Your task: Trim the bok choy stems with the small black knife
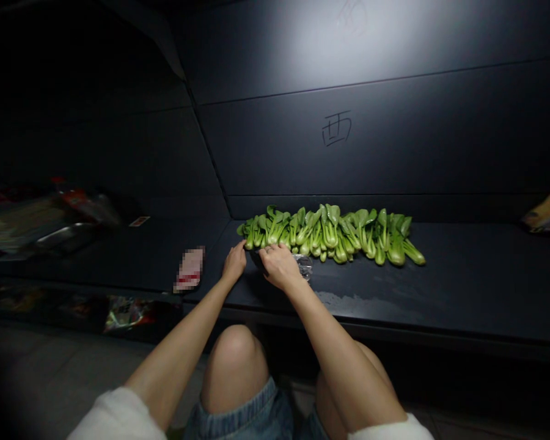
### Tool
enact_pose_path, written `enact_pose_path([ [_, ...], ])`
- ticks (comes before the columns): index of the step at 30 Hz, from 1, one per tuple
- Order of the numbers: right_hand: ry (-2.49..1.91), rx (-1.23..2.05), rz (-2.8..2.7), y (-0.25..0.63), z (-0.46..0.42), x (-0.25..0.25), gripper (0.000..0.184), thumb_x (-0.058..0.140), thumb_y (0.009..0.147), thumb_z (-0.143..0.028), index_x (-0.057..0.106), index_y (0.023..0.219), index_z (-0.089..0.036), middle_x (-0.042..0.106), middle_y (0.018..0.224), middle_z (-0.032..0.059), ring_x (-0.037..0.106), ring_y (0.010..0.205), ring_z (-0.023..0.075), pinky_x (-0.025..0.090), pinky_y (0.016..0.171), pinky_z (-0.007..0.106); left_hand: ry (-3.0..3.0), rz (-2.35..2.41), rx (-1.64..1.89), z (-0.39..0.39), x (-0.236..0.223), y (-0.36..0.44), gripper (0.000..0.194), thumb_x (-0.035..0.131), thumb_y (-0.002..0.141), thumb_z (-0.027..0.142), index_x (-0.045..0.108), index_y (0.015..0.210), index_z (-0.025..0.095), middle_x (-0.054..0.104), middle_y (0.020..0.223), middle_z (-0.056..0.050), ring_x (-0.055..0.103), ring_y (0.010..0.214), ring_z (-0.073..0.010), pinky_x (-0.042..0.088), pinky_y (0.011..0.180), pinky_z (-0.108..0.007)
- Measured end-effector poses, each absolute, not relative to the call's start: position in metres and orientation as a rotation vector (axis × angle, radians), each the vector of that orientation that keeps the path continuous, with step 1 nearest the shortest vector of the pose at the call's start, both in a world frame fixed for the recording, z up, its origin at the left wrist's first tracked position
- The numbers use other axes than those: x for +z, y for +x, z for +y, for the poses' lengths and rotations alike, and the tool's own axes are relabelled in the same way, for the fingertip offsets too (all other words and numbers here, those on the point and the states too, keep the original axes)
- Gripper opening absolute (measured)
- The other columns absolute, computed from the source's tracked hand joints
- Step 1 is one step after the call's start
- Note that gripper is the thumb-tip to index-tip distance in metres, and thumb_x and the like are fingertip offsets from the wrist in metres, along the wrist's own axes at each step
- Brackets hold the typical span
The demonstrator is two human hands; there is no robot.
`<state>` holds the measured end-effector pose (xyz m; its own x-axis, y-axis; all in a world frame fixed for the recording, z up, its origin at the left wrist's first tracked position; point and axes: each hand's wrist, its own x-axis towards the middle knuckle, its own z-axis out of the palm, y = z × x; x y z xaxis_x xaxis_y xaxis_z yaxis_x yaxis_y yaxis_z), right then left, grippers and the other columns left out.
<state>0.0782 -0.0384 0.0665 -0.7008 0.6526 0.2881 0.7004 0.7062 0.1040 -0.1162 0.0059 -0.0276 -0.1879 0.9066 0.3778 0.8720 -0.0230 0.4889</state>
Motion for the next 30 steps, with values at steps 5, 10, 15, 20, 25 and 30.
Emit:
enact_pose_path([
  [5, -1.073, -0.317, -2.663, 0.078, -0.039, 0.065, 0.027, 0.061, 0.081, -0.024, 0.059, 0.105, -0.013, 0.067, 0.102, 0.0120, 0.058, 0.098, 0.0251, 0.034, 0.087, 0.036, 1.964, 2.155, 0.996, 0.006, -0.027, -0.117, 0.051, 0.030, 0.088, 0.006, 0.054, 0.132, 0.014, 0.059, 0.135, -0.013, 0.054, 0.126, -0.0236, 0.035, 0.113, -0.044],
  [10, -1.118, -0.306, -2.604, 0.080, -0.041, 0.065, 0.026, 0.060, 0.082, -0.023, 0.058, 0.106, -0.013, 0.066, 0.103, 0.0124, 0.057, 0.098, 0.0255, 0.034, 0.086, 0.035, 1.985, 2.150, 1.003, 0.006, -0.027, -0.117, 0.049, 0.030, 0.090, 0.009, 0.054, 0.132, 0.015, 0.060, 0.134, -0.013, 0.055, 0.126, -0.0229, 0.034, 0.114, -0.044],
  [15, -1.159, -0.270, -2.538, 0.087, -0.039, 0.067, 0.022, 0.057, 0.084, -0.023, 0.058, 0.105, -0.015, 0.067, 0.102, 0.0121, 0.056, 0.098, 0.0258, 0.033, 0.083, 0.034, 2.014, 2.144, 1.023, 0.007, -0.029, -0.116, 0.048, 0.029, 0.091, 0.011, 0.053, 0.133, 0.014, 0.058, 0.136, -0.015, 0.050, 0.131, -0.0243, 0.034, 0.114, -0.046],
  [20, -1.167, -0.287, -2.478, 0.091, -0.039, 0.066, 0.021, 0.050, 0.091, -0.029, 0.058, 0.105, -0.015, 0.066, 0.103, 0.0128, 0.056, 0.097, 0.0260, 0.032, 0.083, 0.035, 2.045, 2.115, 1.027, 0.006, -0.030, -0.115, 0.049, 0.029, 0.091, 0.011, 0.051, 0.135, 0.013, 0.053, 0.141, -0.014, 0.043, 0.137, -0.0236, 0.034, 0.114, -0.046],
  [25, -1.182, -0.280, -2.443, 0.095, -0.039, 0.065, 0.021, 0.049, 0.092, -0.029, 0.058, 0.105, -0.015, 0.066, 0.103, 0.0127, 0.055, 0.098, 0.0256, 0.031, 0.083, 0.034, 2.059, 2.109, 1.000, 0.005, -0.029, -0.114, 0.049, 0.029, 0.091, 0.012, 0.048, 0.136, 0.012, 0.048, 0.145, -0.016, 0.040, 0.139, -0.0243, 0.033, 0.114, -0.047],
  [30, -1.240, -0.277, -2.432, 0.100, -0.041, 0.071, 0.020, 0.052, 0.088, -0.022, 0.057, 0.105, -0.015, 0.066, 0.104, 0.0124, 0.055, 0.098, 0.0256, 0.030, 0.082, 0.033, 2.080, 2.113, 0.986, 0.005, -0.027, -0.113, 0.049, 0.029, 0.092, 0.014, 0.047, 0.138, 0.014, 0.047, 0.146, -0.015, 0.040, 0.138, -0.0246, 0.034, 0.113, -0.048],
])
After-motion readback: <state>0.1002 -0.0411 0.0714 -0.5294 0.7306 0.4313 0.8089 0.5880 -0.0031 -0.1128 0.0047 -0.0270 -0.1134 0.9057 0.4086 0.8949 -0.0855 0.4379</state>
